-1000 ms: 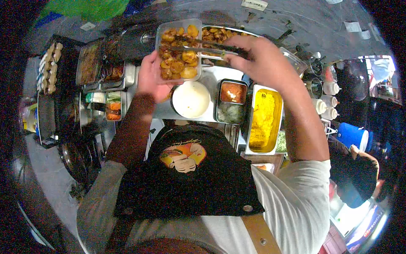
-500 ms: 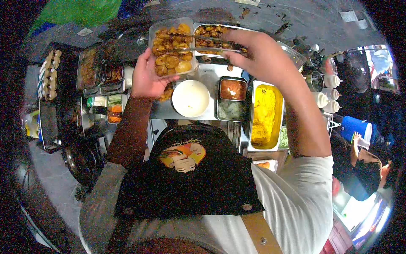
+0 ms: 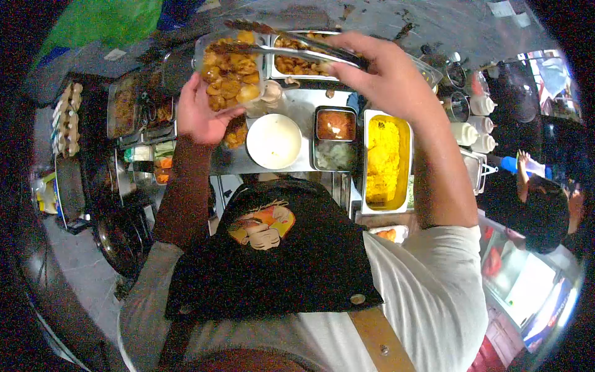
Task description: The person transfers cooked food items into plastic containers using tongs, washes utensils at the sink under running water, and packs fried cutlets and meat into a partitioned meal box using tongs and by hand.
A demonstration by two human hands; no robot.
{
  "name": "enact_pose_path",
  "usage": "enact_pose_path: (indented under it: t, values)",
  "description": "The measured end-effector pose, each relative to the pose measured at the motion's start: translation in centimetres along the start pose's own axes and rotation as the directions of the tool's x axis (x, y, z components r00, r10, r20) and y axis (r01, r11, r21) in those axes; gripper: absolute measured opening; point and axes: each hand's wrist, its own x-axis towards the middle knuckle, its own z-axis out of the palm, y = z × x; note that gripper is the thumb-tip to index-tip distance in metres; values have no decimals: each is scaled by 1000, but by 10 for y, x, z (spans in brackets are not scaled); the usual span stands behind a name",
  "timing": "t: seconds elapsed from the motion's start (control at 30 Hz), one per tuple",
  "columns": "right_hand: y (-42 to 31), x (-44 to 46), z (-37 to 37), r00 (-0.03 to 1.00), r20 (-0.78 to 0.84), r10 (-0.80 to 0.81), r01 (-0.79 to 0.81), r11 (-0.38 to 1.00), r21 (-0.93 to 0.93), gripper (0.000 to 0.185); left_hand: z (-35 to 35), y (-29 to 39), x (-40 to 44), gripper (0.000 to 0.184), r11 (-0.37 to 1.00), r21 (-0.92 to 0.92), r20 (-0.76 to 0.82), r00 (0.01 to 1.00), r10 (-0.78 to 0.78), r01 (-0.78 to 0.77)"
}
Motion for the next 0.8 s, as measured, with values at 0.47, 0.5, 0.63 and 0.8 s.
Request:
enact_pose_path:
  t: [0.47, 0.5, 0.63, 0.8]
  values:
    - [194, -41, 74, 781, -145, 608, -529, 519, -671, 32, -46, 14, -39, 65, 989, 60, -143, 979, 142, -135]
    - [194, -35, 80, 765, -161, 624, -550, 503, -667, 31, -45, 15, -42, 65, 989, 75, -179, 974, 140, -129]
    - [186, -18, 87, 736, -183, 651, -580, 468, -667, 29, -55, 18, -47, 64, 994, 53, -160, 982, 102, -95]
    - [194, -15, 88, 746, -165, 645, -560, 475, -679, 30, -58, 19, -52, 65, 992, 60, -179, 976, 123, -114]
